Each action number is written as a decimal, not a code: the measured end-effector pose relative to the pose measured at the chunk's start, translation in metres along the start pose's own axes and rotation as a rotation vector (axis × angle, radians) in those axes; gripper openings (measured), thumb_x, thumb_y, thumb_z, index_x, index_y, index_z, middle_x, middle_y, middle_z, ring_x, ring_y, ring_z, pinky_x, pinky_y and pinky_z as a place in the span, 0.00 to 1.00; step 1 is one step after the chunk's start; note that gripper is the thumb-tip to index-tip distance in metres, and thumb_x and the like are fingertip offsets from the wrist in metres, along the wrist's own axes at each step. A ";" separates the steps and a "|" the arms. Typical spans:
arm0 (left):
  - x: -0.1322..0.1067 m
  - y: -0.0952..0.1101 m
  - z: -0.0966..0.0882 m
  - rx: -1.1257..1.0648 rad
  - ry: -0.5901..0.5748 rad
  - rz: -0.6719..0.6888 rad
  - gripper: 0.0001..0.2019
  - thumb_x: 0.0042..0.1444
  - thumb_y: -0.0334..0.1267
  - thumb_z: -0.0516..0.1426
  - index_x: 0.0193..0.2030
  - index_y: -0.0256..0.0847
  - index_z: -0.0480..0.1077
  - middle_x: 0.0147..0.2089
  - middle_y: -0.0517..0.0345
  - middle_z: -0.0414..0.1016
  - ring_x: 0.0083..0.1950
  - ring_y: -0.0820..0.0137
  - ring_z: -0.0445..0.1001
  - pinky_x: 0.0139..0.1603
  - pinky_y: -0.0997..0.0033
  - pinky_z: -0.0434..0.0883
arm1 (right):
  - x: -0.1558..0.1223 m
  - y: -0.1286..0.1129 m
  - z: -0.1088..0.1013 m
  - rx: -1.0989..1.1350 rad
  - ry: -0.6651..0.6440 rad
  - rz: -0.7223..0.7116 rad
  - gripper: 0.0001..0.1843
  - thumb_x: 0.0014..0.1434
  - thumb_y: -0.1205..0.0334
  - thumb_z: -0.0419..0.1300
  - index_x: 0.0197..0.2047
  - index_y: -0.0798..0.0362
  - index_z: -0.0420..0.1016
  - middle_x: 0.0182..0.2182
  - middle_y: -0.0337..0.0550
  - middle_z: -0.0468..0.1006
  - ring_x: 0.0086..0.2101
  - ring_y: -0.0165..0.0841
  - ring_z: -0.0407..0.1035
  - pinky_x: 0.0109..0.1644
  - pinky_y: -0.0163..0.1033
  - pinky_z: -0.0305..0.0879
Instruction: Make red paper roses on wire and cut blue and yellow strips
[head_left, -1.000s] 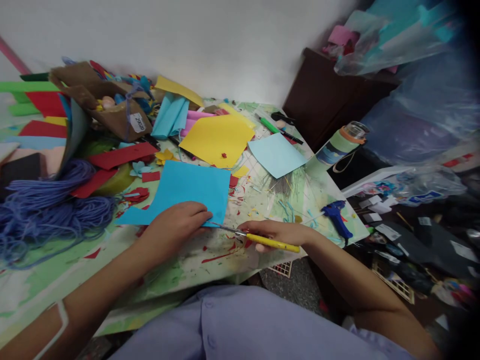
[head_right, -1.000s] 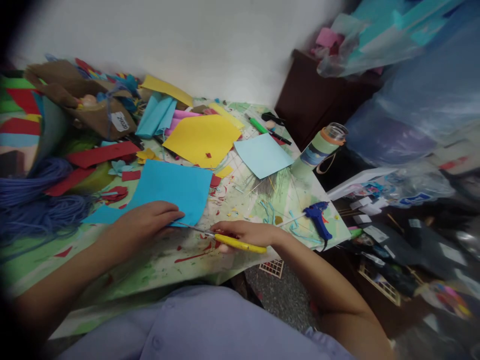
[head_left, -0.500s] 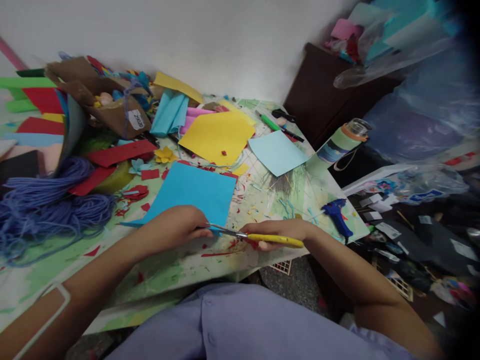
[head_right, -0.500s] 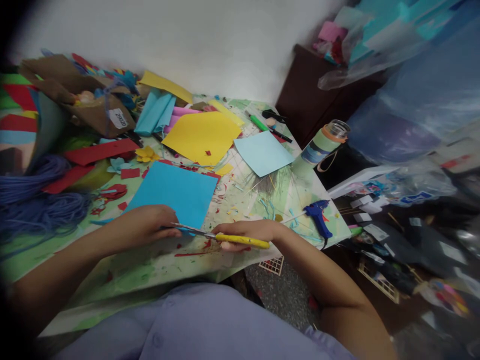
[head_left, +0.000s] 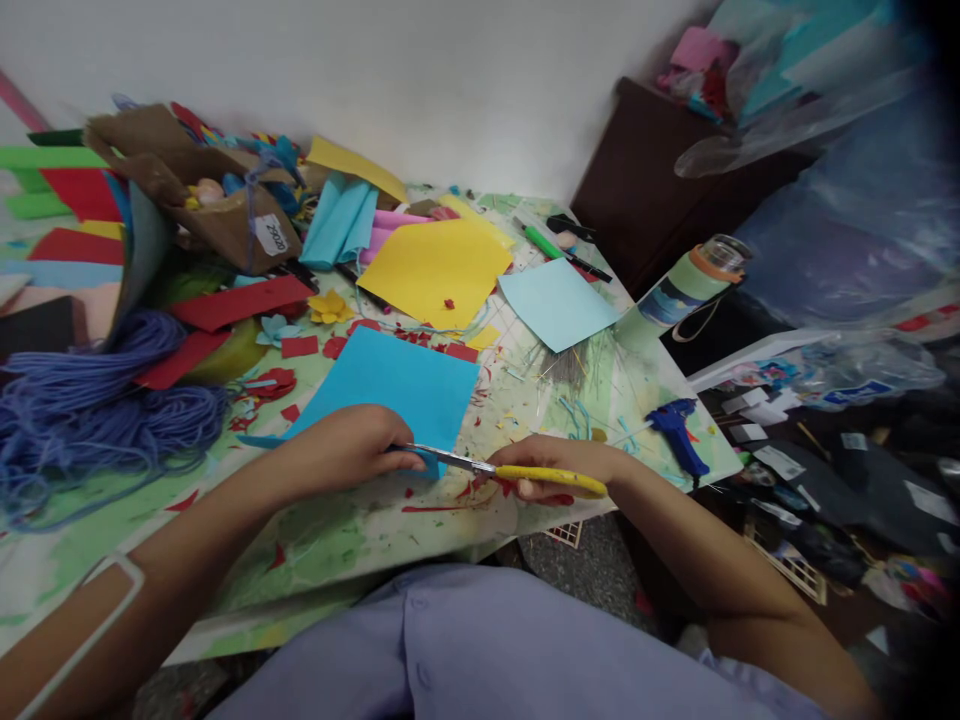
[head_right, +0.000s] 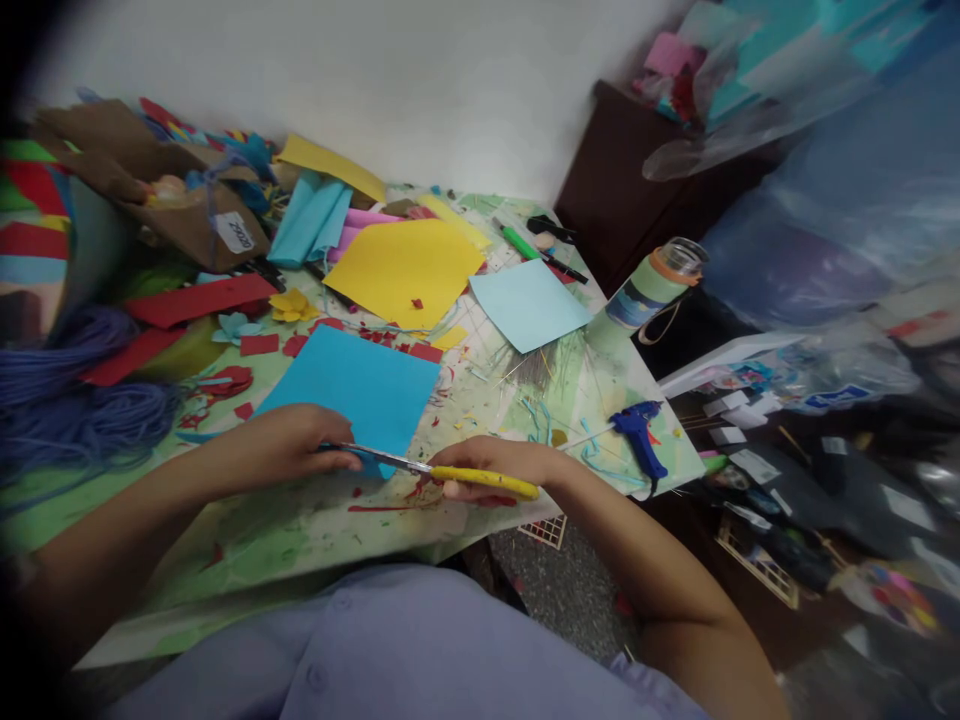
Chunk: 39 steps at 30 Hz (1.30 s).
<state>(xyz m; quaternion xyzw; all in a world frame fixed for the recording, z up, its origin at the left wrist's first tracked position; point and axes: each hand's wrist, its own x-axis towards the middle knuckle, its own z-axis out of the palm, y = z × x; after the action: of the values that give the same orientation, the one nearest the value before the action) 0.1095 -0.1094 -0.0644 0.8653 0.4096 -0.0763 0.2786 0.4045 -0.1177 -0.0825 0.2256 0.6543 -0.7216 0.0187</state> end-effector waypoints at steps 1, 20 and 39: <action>0.000 -0.001 0.000 -0.001 0.007 0.004 0.19 0.62 0.51 0.52 0.34 0.40 0.77 0.33 0.53 0.78 0.34 0.67 0.74 0.32 0.71 0.61 | 0.000 0.000 0.000 0.000 0.010 0.003 0.27 0.62 0.40 0.58 0.50 0.56 0.69 0.23 0.29 0.63 0.16 0.18 0.54 0.16 0.24 0.55; -0.041 -0.045 -0.001 0.056 0.207 -0.040 0.19 0.63 0.52 0.49 0.44 0.43 0.76 0.44 0.52 0.79 0.47 0.61 0.75 0.52 0.63 0.67 | -0.010 -0.002 0.001 0.119 0.137 0.073 0.34 0.55 0.39 0.65 0.54 0.58 0.72 0.19 0.26 0.60 0.14 0.18 0.51 0.14 0.24 0.48; -0.034 -0.040 -0.012 0.006 0.129 0.051 0.15 0.61 0.47 0.53 0.33 0.48 0.78 0.31 0.62 0.81 0.33 0.68 0.76 0.65 0.54 0.61 | 0.005 -0.008 0.003 -0.117 -0.054 -0.118 0.30 0.65 0.36 0.50 0.52 0.56 0.66 0.28 0.35 0.63 0.25 0.23 0.58 0.26 0.29 0.59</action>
<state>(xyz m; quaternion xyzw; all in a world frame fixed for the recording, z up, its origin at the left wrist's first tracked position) 0.0555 -0.1050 -0.0587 0.8795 0.4042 -0.0146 0.2508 0.3965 -0.1183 -0.0762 0.1655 0.7066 -0.6879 0.0072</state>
